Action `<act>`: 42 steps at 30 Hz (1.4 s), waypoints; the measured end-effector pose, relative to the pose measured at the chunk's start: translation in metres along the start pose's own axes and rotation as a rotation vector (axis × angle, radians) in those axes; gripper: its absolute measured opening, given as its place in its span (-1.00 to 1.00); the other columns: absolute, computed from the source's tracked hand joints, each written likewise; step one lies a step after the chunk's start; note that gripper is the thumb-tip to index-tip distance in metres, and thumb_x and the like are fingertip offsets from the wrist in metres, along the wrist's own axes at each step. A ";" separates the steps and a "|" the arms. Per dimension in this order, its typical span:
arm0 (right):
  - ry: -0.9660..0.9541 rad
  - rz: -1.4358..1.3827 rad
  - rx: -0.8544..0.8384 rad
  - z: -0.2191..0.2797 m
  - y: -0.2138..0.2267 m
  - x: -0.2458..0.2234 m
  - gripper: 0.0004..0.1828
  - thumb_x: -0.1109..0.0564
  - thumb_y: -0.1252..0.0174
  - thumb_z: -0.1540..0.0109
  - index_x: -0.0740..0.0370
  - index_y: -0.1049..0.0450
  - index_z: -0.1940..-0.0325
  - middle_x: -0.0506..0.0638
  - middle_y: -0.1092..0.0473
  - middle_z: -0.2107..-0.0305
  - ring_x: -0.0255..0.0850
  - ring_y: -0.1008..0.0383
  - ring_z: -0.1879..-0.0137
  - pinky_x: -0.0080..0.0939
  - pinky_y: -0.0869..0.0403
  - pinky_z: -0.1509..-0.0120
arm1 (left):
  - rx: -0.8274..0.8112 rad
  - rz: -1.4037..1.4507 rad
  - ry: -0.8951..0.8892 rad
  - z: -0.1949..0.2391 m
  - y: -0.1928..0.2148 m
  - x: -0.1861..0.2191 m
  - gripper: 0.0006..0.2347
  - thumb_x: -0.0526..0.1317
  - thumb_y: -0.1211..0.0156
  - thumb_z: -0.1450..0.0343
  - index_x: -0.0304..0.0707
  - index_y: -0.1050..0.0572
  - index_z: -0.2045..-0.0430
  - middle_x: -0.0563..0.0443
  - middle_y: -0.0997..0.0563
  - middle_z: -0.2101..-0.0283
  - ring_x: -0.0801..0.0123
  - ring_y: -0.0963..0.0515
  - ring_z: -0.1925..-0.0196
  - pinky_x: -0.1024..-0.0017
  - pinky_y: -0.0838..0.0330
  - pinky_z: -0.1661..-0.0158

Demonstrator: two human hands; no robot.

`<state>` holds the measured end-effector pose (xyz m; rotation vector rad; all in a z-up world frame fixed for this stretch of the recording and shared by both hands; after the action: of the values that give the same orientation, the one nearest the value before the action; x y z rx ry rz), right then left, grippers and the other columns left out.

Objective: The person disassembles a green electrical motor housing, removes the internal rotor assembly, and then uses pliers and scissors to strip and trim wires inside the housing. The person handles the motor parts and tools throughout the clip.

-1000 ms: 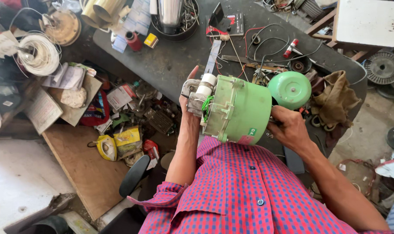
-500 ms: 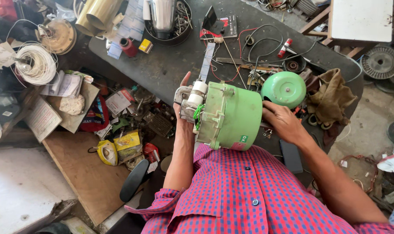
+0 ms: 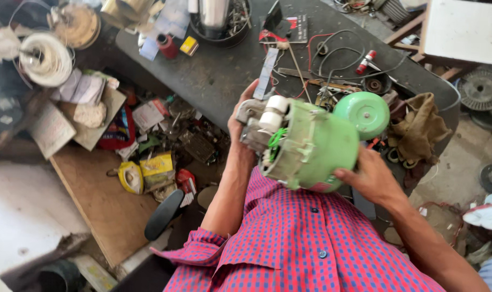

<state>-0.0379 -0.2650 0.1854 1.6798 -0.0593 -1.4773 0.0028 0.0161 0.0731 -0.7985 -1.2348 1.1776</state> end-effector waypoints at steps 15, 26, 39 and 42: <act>-0.187 -0.519 0.166 -0.005 0.037 0.086 0.14 -0.68 0.11 -0.23 0.42 -0.29 -0.38 0.24 -0.49 0.15 0.05 -0.50 0.27 0.04 -0.45 0.22 | -0.305 -0.221 -0.215 -0.026 -0.119 0.029 -0.60 -0.38 0.13 -0.53 -0.43 -0.42 -0.29 -0.16 -0.58 0.01 0.35 -0.58 0.09 0.38 -0.50 0.01; -0.180 -0.456 0.228 -0.041 0.045 0.070 0.18 -0.70 0.14 -0.22 0.36 -0.19 -0.50 0.10 -0.31 -0.29 -0.16 -0.29 -0.34 -0.18 -0.25 -0.40 | -0.088 -0.102 -0.105 -0.065 -0.082 0.005 -0.69 -0.27 0.10 -0.58 -0.36 -0.51 -0.16 -0.12 -0.62 0.02 0.31 -0.63 0.11 0.35 -0.58 0.07; -0.135 0.079 0.358 -0.053 0.096 0.013 0.10 -0.68 0.46 -0.34 0.35 -0.44 -0.23 0.18 -0.50 0.03 -0.04 -0.47 -0.16 -0.07 -0.38 -0.31 | 0.063 0.126 0.250 -0.149 -0.026 -0.073 -0.77 -0.13 -0.05 -0.50 -0.25 -0.57 0.14 -0.11 -0.67 0.23 0.17 -0.69 0.27 0.21 -0.63 0.23; -0.013 0.213 0.344 -0.072 0.095 -0.020 0.09 -0.68 0.47 -0.40 0.40 -0.42 -0.21 0.32 -0.49 0.07 0.21 -0.51 -0.12 0.06 -0.39 -0.17 | 0.026 0.093 0.251 -0.156 0.006 -0.079 -0.78 -0.16 -0.02 -0.61 -0.29 -0.56 0.05 -0.09 -0.65 0.18 0.19 -0.66 0.23 0.21 -0.56 0.21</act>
<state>0.0622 -0.2724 0.2533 1.8686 -0.5094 -1.3717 0.1589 -0.0370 0.0144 -0.9619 -0.9832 1.1273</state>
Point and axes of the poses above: each hand's wrist, its own z-axis away from the middle knuckle, its own y-axis out of the back of the hand, x = y × z, the point moved 6 cm from there along -z, towards the middle knuckle
